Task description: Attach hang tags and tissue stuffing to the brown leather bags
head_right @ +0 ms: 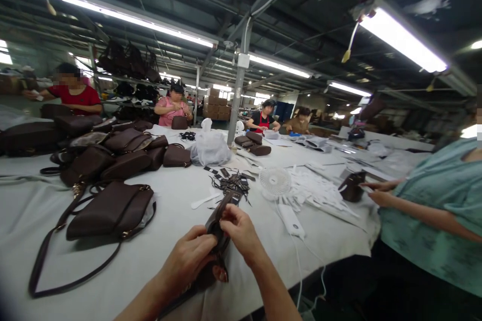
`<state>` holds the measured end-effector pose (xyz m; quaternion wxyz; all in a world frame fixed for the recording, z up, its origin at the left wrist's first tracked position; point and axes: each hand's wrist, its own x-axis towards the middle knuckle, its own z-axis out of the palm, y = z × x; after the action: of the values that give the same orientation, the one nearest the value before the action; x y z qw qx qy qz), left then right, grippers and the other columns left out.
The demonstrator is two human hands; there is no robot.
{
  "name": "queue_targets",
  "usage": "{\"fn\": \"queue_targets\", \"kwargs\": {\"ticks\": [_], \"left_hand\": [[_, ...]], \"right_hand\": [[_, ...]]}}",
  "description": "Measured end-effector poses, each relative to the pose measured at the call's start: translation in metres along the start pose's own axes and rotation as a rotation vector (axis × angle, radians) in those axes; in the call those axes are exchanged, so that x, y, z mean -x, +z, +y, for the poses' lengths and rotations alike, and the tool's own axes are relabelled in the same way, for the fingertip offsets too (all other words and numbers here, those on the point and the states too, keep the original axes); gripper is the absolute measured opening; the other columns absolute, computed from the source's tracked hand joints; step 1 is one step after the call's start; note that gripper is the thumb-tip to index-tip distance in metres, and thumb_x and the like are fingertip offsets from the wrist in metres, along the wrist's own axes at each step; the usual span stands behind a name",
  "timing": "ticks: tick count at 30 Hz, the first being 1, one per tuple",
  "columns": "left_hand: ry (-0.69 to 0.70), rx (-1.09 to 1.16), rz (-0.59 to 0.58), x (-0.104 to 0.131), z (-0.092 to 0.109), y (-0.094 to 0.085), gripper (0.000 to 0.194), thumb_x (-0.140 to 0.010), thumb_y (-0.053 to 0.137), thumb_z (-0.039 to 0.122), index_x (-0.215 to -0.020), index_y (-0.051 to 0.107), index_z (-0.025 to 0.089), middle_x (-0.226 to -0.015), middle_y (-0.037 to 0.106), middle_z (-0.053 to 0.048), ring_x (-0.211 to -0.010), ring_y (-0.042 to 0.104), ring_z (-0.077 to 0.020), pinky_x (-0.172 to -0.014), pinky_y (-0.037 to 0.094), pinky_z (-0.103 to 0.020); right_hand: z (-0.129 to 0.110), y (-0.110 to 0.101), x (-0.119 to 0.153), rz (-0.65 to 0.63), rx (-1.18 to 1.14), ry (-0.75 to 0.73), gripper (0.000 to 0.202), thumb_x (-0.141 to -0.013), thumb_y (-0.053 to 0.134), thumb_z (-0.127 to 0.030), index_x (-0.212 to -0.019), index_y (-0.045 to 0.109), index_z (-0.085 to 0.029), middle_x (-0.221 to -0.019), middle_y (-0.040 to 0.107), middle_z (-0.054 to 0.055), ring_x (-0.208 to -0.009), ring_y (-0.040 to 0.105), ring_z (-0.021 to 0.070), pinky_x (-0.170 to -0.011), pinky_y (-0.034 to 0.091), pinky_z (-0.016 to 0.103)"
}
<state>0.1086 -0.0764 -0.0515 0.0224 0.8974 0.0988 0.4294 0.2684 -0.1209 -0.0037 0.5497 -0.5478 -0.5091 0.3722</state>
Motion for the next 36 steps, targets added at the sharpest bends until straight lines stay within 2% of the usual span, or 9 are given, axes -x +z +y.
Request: {"fn": "queue_targets", "kwargs": {"ticks": [2,5,7,11,18,21,27,32,36], "left_hand": [[0.003,0.005,0.029,-0.003,0.003,0.003,0.018,-0.094,0.044,0.015,-0.079,0.053,0.018,-0.069,0.059,-0.002,-0.07,0.05,-0.0181,-0.065,0.048,-0.029],[0.029,0.027,0.071,-0.006,0.009,0.01,0.016,-0.094,0.045,0.014,-0.084,0.056,0.017,-0.075,0.062,-0.004,-0.074,0.053,-0.0184,-0.071,0.05,-0.03],[0.039,0.047,0.082,-0.006,0.013,0.014,0.016,-0.094,0.045,0.012,-0.086,0.058,0.017,-0.078,0.063,-0.004,-0.077,0.055,-0.018,-0.076,0.051,-0.031],[0.004,0.082,0.096,-0.003,0.014,0.017,0.018,-0.095,0.044,0.013,-0.087,0.059,0.018,-0.076,0.062,-0.003,-0.074,0.057,-0.0162,-0.078,0.05,-0.032],[-0.101,0.04,0.08,0.004,0.008,0.012,0.016,-0.095,0.044,0.018,-0.084,0.056,0.018,-0.075,0.063,-0.003,-0.073,0.054,-0.0175,-0.072,0.049,-0.031],[-0.116,0.022,0.086,0.003,0.007,0.01,0.015,-0.094,0.047,0.02,-0.083,0.056,0.019,-0.074,0.064,-0.003,-0.074,0.053,-0.0187,-0.071,0.05,-0.031],[-0.103,0.063,0.104,0.007,0.006,0.012,0.015,-0.094,0.047,0.021,-0.088,0.06,0.019,-0.075,0.067,-0.003,-0.071,0.058,-0.0168,-0.079,0.052,-0.034],[-0.105,0.096,0.22,0.015,0.007,0.023,0.015,-0.092,0.049,0.018,-0.103,0.059,0.02,-0.089,0.071,-0.004,-0.08,0.064,-0.0176,-0.083,0.054,-0.036],[-0.19,0.056,0.358,0.02,0.007,0.03,0.023,-0.087,0.058,0.018,-0.111,0.057,0.021,-0.102,0.067,-0.007,-0.092,0.064,-0.0201,-0.08,0.055,-0.034]], "right_hand": [[-0.002,-0.002,0.005,-0.008,0.092,-0.049,0.025,-0.069,0.062,-0.025,-0.092,0.067,-0.019,-0.089,0.067,0.003,-0.086,0.062,0.0204,-0.071,0.051,0.03],[0.002,0.001,0.01,0.164,0.32,-0.143,0.014,-0.07,0.064,-0.027,-0.081,0.069,-0.019,-0.091,0.065,0.005,-0.086,0.062,0.0207,-0.08,0.051,0.034],[0.004,0.006,0.011,0.253,0.465,-0.179,0.007,-0.072,0.06,-0.025,-0.072,0.065,-0.02,-0.083,0.063,0.004,-0.078,0.06,0.0194,-0.077,0.049,0.034],[0.005,0.011,0.014,0.304,0.576,-0.178,0.01,-0.08,0.051,-0.025,-0.076,0.061,-0.023,-0.076,0.063,0.002,-0.072,0.057,0.0192,-0.07,0.045,0.032],[0.008,0.004,0.014,0.117,0.157,-0.129,0.016,-0.08,0.054,-0.037,-0.076,0.056,-0.021,-0.071,0.06,-0.001,-0.071,0.056,0.0176,-0.068,0.046,0.029],[0.01,0.001,0.012,0.029,0.084,-0.111,0.02,-0.081,0.055,-0.04,-0.081,0.058,-0.02,-0.076,0.061,0.001,-0.071,0.054,0.0166,-0.068,0.046,0.028],[0.016,-0.012,0.009,-0.117,0.14,-0.113,0.02,-0.086,0.049,-0.04,-0.083,0.053,-0.021,-0.069,0.052,-0.003,-0.06,0.046,0.013,-0.059,0.041,0.025],[0.01,-0.014,0.007,-0.09,0.428,-0.25,0.016,-0.087,0.047,-0.031,-0.073,0.047,-0.022,-0.065,0.047,-0.005,-0.063,0.046,0.0134,-0.059,0.038,0.025],[0.011,-0.008,0.009,-0.063,0.384,-0.203,0.019,-0.086,0.049,-0.034,-0.072,0.046,-0.022,-0.062,0.044,-0.005,-0.057,0.042,0.0124,-0.054,0.035,0.024]]}}
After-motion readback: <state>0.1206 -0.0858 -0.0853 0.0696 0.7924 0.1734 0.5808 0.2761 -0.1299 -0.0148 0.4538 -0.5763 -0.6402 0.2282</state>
